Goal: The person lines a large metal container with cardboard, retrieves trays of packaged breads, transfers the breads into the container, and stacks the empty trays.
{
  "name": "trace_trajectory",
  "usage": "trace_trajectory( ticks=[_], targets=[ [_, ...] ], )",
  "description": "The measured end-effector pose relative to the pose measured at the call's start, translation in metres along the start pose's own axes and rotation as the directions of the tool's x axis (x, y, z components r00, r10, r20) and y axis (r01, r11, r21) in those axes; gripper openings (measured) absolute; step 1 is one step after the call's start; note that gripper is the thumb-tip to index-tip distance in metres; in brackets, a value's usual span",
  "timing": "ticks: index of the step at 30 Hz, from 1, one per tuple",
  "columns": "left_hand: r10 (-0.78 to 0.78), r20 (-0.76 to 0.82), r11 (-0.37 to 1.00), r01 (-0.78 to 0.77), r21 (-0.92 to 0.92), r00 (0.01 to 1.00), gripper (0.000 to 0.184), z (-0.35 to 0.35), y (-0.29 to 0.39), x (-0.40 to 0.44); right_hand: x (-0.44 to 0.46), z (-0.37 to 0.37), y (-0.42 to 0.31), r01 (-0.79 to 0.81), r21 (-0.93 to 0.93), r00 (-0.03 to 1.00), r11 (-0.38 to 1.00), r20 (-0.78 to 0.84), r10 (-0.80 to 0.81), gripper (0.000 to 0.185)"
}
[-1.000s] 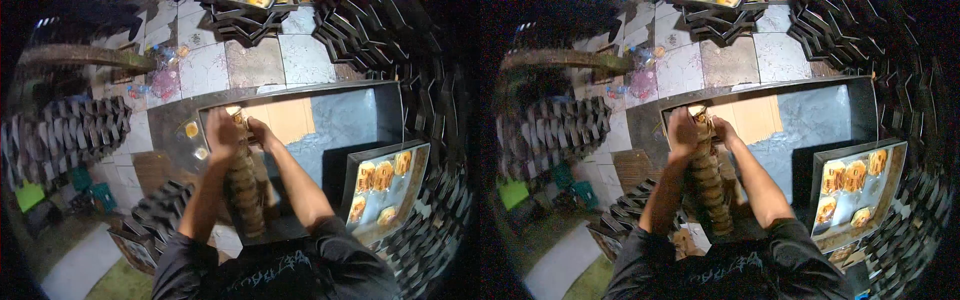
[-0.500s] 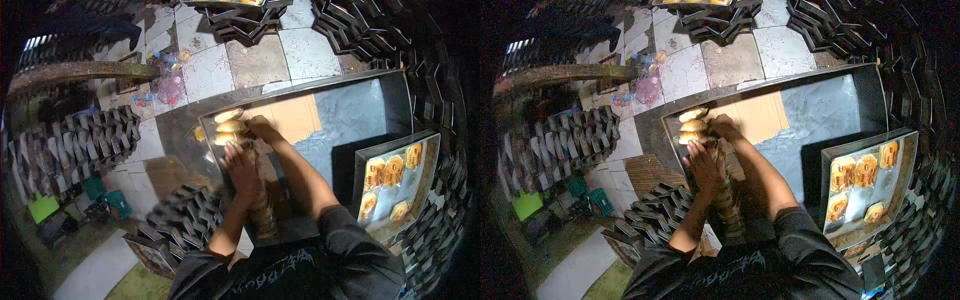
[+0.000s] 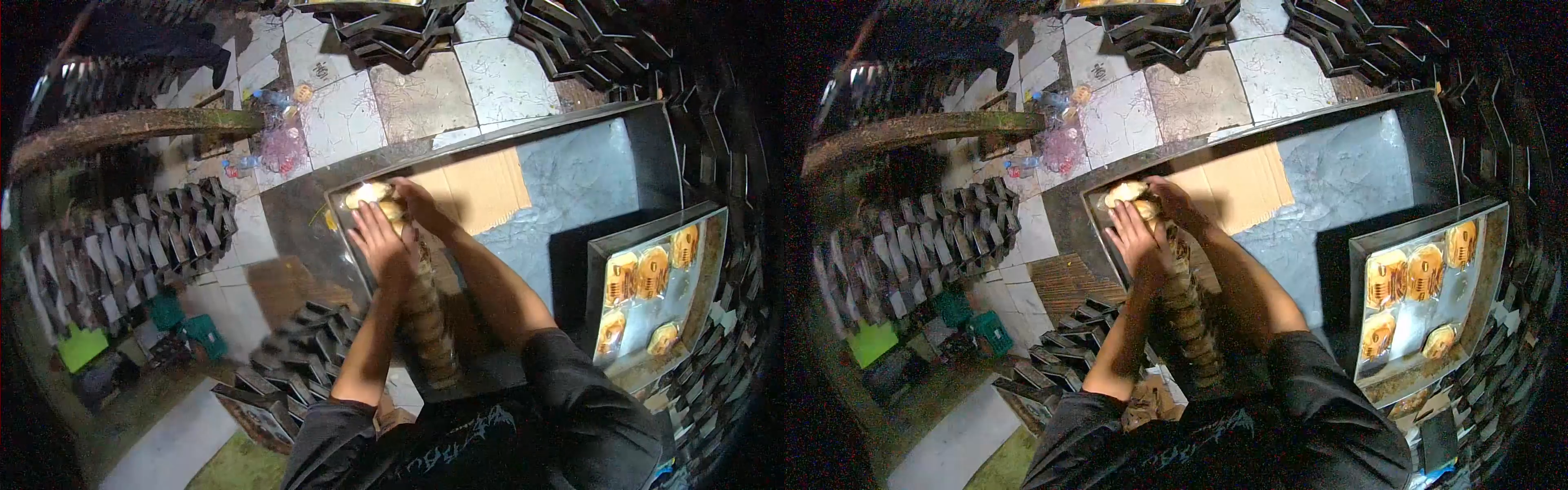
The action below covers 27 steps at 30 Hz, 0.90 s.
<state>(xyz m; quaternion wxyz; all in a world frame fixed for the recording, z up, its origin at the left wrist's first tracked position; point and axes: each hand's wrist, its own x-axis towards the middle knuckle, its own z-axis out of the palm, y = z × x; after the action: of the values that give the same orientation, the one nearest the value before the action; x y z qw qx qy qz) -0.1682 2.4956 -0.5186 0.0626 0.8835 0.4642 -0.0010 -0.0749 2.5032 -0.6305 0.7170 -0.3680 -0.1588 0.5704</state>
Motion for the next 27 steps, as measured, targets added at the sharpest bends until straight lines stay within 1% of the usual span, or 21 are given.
trace_trajectory(
  ticks=[1,2,4,5,6,7,8,9,10,11,12,14,16,17,18,20,22,23,24,26,27],
  targets=[
    [0.002,-0.007,0.997,-0.002,0.073,1.000,0.060,0.005,0.000,-0.003,-0.002,0.000,-0.004,0.036,-0.305,0.999,0.952,0.004,-0.036,0.035],
    [0.010,-0.002,0.998,-0.010,0.064,1.000,0.060,0.008,-0.003,-0.002,-0.013,0.005,-0.021,0.035,-0.311,0.999,0.950,-0.006,-0.038,0.035],
    [0.054,-0.131,0.998,-0.050,0.037,0.990,0.055,0.008,-0.012,0.014,-0.047,0.013,-0.056,-0.141,-0.481,0.981,0.865,-0.185,0.057,0.031],
    [0.086,-0.196,0.996,-0.090,-0.013,0.977,0.051,0.000,-0.011,0.024,-0.065,0.005,-0.042,0.138,-0.828,0.910,0.543,-0.110,-0.399,0.030],
    [0.108,-0.255,0.989,-0.131,-0.072,0.961,0.047,-0.012,-0.006,0.038,-0.103,0.027,-0.086,0.142,-0.838,0.873,0.526,-0.144,-0.466,0.029],
    [0.086,-0.040,0.993,-0.089,-0.080,0.995,0.044,-0.024,-0.001,0.055,-0.146,0.047,-0.137,0.123,-0.799,0.910,0.589,-0.146,-0.388,0.030],
    [0.061,0.178,0.996,-0.050,-0.069,0.982,0.043,-0.034,0.003,0.068,-0.190,0.050,-0.160,0.125,-0.776,0.901,0.619,-0.172,-0.398,0.028],
    [0.034,0.285,0.999,-0.038,0.007,0.958,0.049,-0.039,0.009,0.076,-0.228,0.052,-0.186,0.142,-0.751,0.891,0.645,-0.187,-0.413,0.026],
    [-0.004,0.373,0.996,-0.031,0.088,0.928,0.056,-0.044,0.014,0.082,-0.253,0.066,-0.240,0.074,-0.884,0.887,0.462,-0.154,-0.436,0.021],
    [0.001,0.395,0.991,-0.054,0.123,0.919,0.060,-0.048,0.015,0.086,-0.276,0.059,-0.260,0.039,-0.917,0.834,0.397,-0.189,-0.518,0.021],
    [0.003,0.414,0.983,-0.079,0.165,0.910,0.065,-0.053,0.014,0.090,-0.293,0.055,-0.279,-0.174,-0.918,0.747,0.356,-0.359,-0.560,0.022],
    [-0.018,0.439,0.987,-0.056,0.154,0.898,0.072,-0.060,0.017,0.096,-0.317,0.013,-0.303,-0.432,-0.846,0.545,0.313,-0.522,-0.656,0.023],
    [-0.067,0.669,0.987,-0.048,0.152,0.740,0.075,-0.080,0.029,0.102,-0.333,-0.036,-0.310,-0.548,-0.757,0.496,0.355,-0.636,-0.592,0.026],
    [-0.051,0.641,0.978,-0.092,0.188,0.766,0.079,-0.059,0.019,0.102,-0.338,-0.053,-0.307,-0.591,-0.771,0.576,0.235,-0.608,-0.546,0.028],
    [0.063,0.661,0.974,-0.190,0.123,0.748,0.078,-0.028,-0.003,0.105,-0.337,-0.066,-0.303,-0.614,-0.782,0.656,0.110,-0.582,-0.481,0.030],
    [0.035,0.669,0.990,-0.115,0.076,0.742,0.074,-0.025,-0.001,0.104,-0.329,-0.068,-0.292,-0.520,-0.853,0.777,0.050,-0.497,-0.386,0.044],
    [0.006,0.725,0.999,0.032,-0.040,0.689,0.068,-0.036,0.000,0.114,-0.328,-0.081,-0.276,-0.599,-0.773,0.712,0.209,-0.633,-0.304,0.054],
    [0.051,0.759,0.996,0.026,-0.089,0.649,0.063,-0.044,0.001,0.118,-0.326,-0.087,-0.271,-0.525,-0.800,0.721,0.289,-0.599,-0.347,0.062],
    [0.105,0.786,0.989,0.018,-0.146,0.609,0.059,-0.051,0.000,0.123,-0.326,-0.092,-0.272,-0.546,-0.796,0.714,0.259,-0.605,-0.354,0.064],
    [0.162,0.865,0.971,-0.235,-0.053,0.474,0.048,-0.054,0.000,0.134,-0.314,-0.073,-0.292,-0.568,-0.507,0.639,0.648,-0.768,-0.041,0.068],
    [0.192,0.817,0.981,-0.133,-0.142,0.544,0.047,-0.022,-0.018,0.139,-0.323,-0.094,-0.280,-0.559,-0.599,0.685,0.573,-0.723,-0.087,0.071]
  ],
)
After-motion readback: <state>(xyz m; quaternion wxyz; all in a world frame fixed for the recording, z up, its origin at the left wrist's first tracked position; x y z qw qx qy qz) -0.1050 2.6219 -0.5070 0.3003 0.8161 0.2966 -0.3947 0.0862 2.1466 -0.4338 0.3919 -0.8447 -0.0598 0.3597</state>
